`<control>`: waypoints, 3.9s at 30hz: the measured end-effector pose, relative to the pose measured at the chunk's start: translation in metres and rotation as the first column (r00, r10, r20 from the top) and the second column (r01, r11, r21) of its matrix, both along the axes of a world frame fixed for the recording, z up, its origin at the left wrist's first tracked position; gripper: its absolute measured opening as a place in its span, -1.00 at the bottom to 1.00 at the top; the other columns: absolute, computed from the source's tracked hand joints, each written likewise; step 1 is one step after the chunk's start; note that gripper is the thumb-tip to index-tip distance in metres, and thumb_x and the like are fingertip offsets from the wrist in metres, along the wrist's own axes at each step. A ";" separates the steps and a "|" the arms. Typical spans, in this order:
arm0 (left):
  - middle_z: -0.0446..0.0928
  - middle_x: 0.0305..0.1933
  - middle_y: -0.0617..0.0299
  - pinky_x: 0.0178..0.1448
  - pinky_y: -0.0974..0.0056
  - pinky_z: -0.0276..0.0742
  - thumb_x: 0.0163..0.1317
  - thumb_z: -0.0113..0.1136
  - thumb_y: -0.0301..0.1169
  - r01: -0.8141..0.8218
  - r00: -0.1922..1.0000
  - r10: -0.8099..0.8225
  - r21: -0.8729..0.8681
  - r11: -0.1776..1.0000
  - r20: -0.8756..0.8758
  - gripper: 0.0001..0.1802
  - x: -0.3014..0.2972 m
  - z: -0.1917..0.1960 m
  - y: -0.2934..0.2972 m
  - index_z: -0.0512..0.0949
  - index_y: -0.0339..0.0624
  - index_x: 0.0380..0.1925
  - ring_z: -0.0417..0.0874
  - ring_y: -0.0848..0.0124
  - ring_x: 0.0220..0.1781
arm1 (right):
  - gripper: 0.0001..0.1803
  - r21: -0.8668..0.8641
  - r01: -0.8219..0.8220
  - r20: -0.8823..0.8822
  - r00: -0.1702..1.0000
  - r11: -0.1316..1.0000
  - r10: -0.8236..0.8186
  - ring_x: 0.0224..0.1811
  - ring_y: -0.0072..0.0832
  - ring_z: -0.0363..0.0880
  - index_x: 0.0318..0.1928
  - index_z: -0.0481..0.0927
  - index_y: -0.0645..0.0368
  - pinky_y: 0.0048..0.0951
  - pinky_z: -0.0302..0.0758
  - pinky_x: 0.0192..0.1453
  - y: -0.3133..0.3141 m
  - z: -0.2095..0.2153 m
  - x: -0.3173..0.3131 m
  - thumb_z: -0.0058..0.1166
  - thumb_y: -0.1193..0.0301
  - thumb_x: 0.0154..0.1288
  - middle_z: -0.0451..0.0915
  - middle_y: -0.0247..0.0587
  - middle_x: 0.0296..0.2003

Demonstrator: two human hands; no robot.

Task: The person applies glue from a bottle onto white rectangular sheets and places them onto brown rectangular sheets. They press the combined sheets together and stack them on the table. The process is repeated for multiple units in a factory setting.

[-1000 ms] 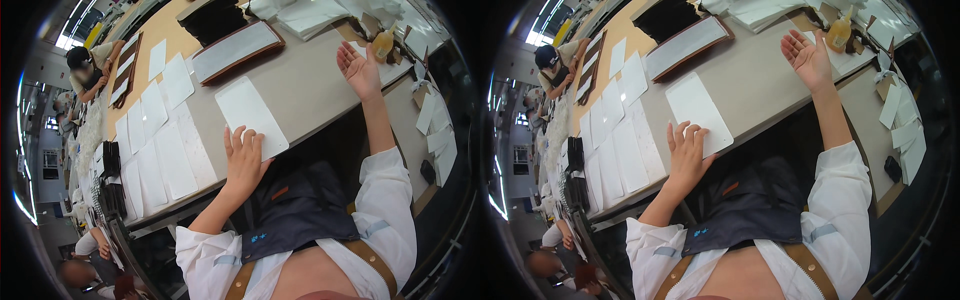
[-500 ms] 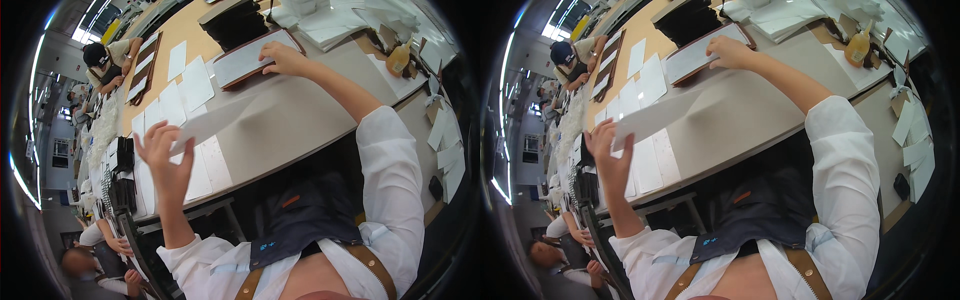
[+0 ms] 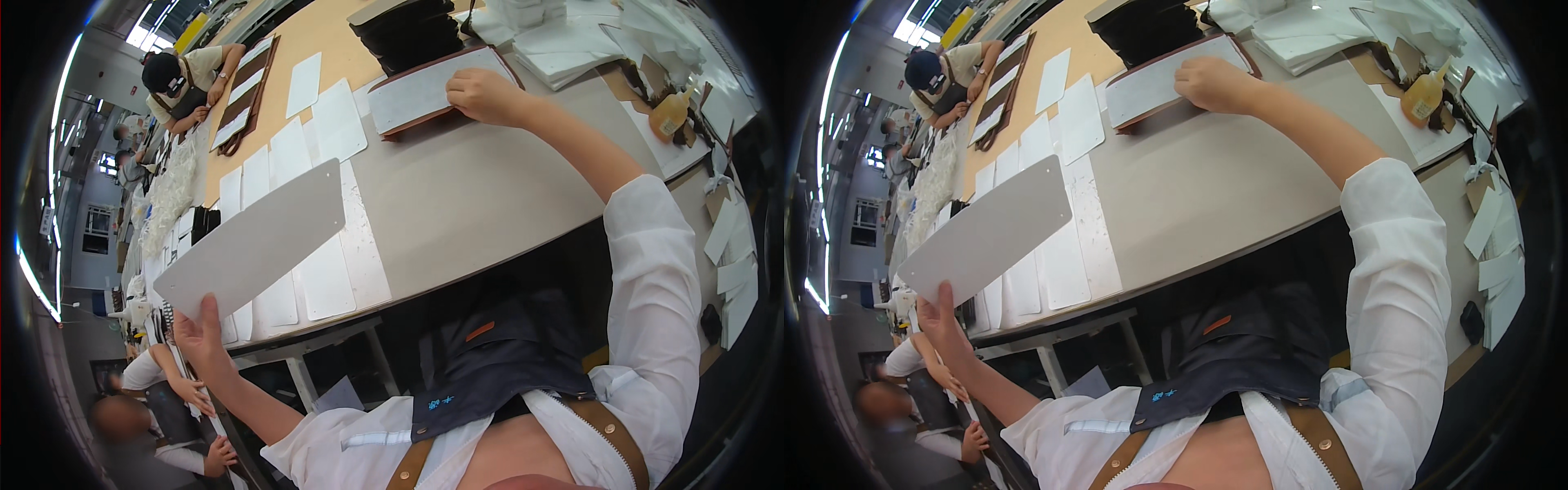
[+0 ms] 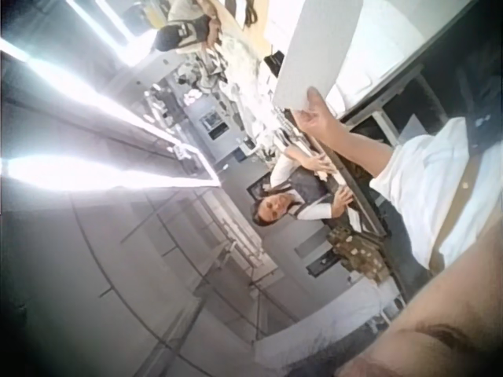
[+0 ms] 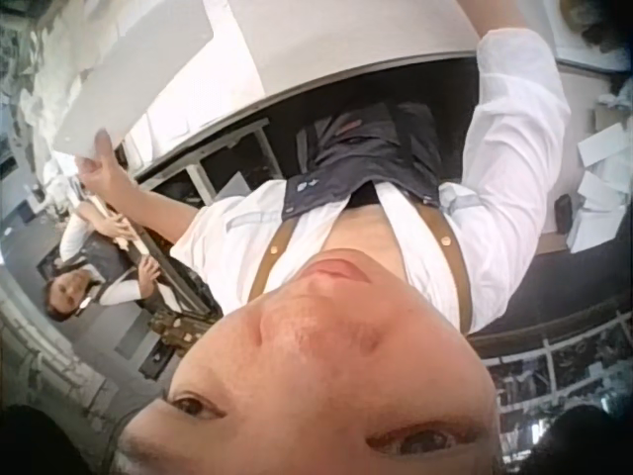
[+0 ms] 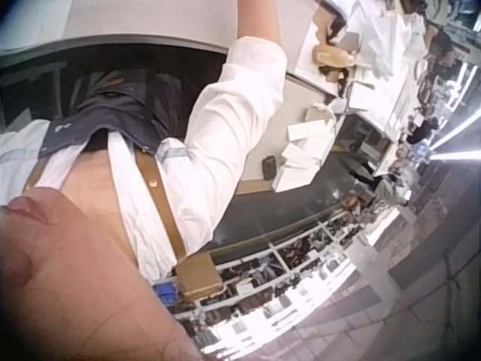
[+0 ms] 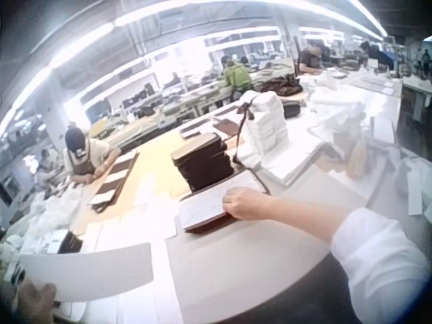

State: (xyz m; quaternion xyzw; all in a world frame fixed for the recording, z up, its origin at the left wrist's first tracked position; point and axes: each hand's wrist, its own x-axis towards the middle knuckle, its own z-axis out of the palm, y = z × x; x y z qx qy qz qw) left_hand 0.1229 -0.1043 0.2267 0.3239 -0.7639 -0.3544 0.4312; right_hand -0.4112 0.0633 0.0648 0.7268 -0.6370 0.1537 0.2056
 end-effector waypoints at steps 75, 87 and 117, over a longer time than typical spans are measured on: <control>0.00 0.60 0.00 0.68 -0.17 -0.35 0.01 0.56 0.06 0.399 0.884 0.130 -0.869 0.294 0.450 0.34 -0.355 -0.042 -0.121 -0.14 -0.04 0.62 -0.22 -0.04 0.70 | -0.62 -0.207 0.707 0.658 0.612 0.677 -0.438 0.18 -0.08 0.54 0.08 0.59 0.20 -0.18 0.50 0.23 0.192 -0.040 0.113 0.26 0.59 0.24 0.55 -0.07 0.15; 0.38 0.40 0.03 0.70 -0.22 -0.36 0.08 0.49 -0.15 0.657 0.459 0.212 -0.490 0.572 0.863 -0.30 -0.231 -0.122 -0.119 0.53 -0.09 0.24 0.04 -0.02 0.63 | -0.74 -0.209 0.723 0.641 0.610 0.659 -0.466 0.19 -0.15 0.56 0.03 0.63 0.24 -0.22 0.48 0.28 0.189 -0.043 0.114 0.17 0.58 0.34 0.59 -0.11 0.13; 0.57 0.33 0.07 0.46 -0.12 0.31 0.17 0.33 0.21 -0.410 0.251 0.425 -0.302 0.860 0.870 -0.17 -0.003 -0.171 -0.382 0.50 -0.05 0.32 0.45 -0.07 0.40 | -0.81 -0.125 0.768 0.627 0.551 0.627 -0.550 0.16 -0.21 0.61 -0.01 0.63 0.34 -0.27 0.46 0.32 0.190 -0.053 0.114 0.00 0.64 0.45 0.64 -0.05 0.07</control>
